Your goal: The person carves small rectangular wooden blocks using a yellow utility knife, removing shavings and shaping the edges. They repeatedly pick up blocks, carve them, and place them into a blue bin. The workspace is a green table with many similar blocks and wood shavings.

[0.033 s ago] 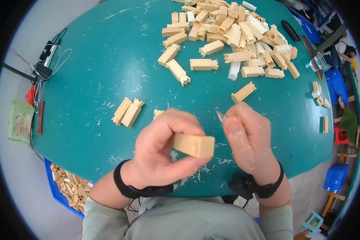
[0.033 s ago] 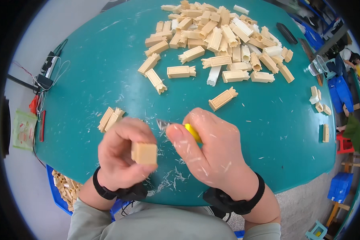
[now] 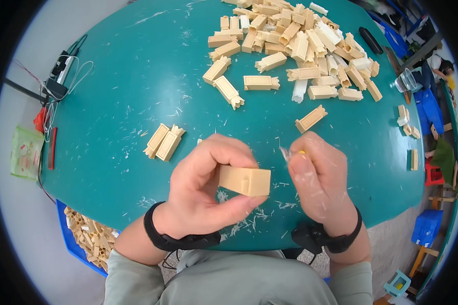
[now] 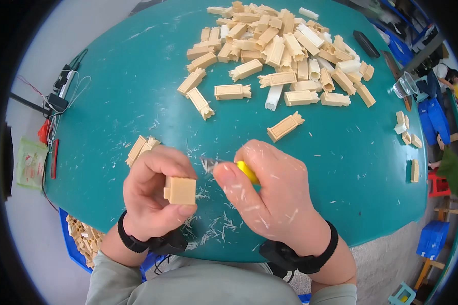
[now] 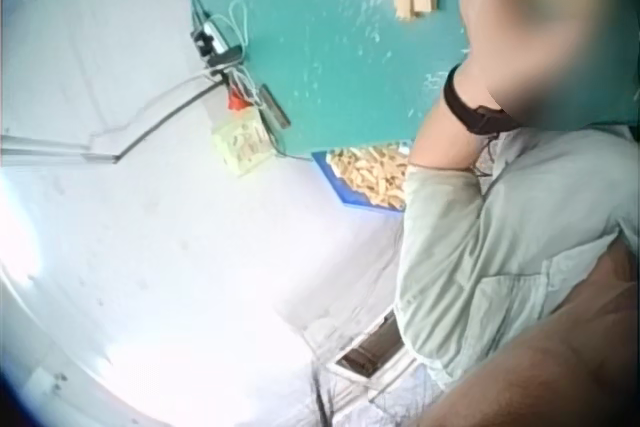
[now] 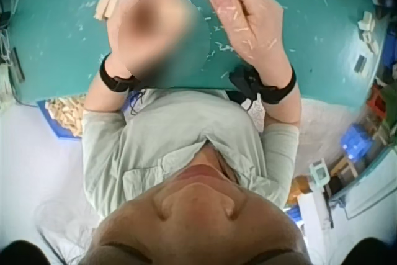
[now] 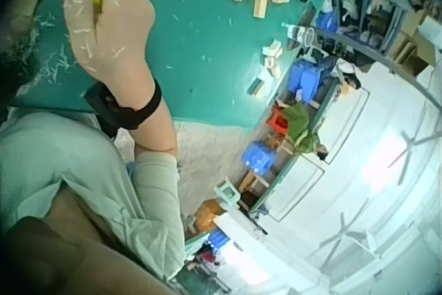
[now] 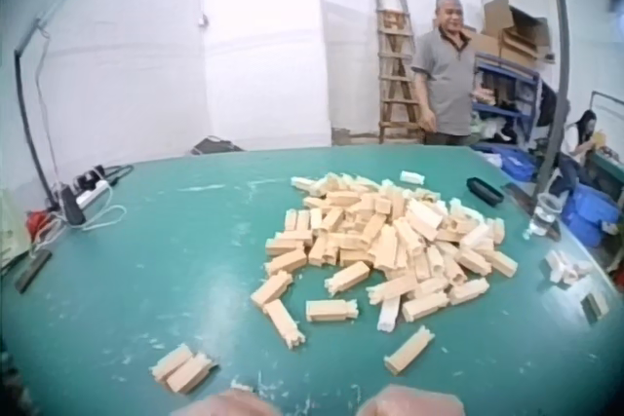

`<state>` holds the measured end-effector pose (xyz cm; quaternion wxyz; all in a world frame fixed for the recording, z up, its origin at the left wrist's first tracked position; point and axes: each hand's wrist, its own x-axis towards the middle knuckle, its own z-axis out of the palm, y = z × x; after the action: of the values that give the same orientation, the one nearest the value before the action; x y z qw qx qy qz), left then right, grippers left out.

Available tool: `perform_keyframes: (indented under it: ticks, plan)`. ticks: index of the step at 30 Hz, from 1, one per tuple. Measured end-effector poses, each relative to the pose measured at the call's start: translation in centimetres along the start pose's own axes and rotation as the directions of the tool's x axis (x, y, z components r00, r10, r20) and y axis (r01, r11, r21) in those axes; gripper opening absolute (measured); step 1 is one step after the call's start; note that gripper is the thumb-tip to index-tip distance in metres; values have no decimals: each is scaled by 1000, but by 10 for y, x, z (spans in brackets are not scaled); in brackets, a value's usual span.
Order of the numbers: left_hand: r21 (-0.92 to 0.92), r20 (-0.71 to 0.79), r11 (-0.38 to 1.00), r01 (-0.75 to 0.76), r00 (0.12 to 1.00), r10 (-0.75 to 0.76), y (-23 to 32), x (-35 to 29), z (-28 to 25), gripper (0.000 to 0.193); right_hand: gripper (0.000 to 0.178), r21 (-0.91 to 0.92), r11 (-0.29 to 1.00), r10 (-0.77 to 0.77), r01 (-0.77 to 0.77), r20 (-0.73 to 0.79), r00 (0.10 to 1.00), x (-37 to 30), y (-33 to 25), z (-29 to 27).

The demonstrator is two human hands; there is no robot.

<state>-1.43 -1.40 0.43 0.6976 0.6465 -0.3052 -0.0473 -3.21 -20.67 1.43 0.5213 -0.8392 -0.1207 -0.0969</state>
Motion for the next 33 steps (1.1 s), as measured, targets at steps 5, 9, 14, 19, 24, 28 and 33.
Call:
perform_keyframes:
  ticks: [5, 9, 14, 19, 24, 28, 33]
  plan:
    - [49, -11, 998, -40, 999, 41, 0, 2, -6, 39, 28, -45, 989, -141, 144, 74, 987, 1, -6, -3]
    - [45, -7, 997, -68, 998, 68, 2, 2, -9, 37, 28, -81, 975, -201, 208, 94, 975, 1, -3, -1]
    - [110, -16, 990, -93, 995, 96, 1, 2, -9, 37, 28, -108, 967, -220, 231, 101, 970, 2, -2, 1]
    - [146, -43, 984, -103, 993, 110, 0, 3, -7, 37, 29, -133, 962, -225, 238, 106, 969, 2, -3, 0]
    - [180, 116, 974, -134, 987, 114, 4, 1, -7, 37, 28, -159, 963, -212, 216, 45, 976, 5, 6, 3]
    - [68, 104, 996, -50, 994, 42, 5, 0, -6, 36, 28, -141, 979, -143, 146, 36, 989, 6, 7, 2]
    - [82, 35, 996, -38, 999, 36, -1, 6, -11, 37, 27, -52, 988, -139, 143, 84, 987, 3, 0, -3]
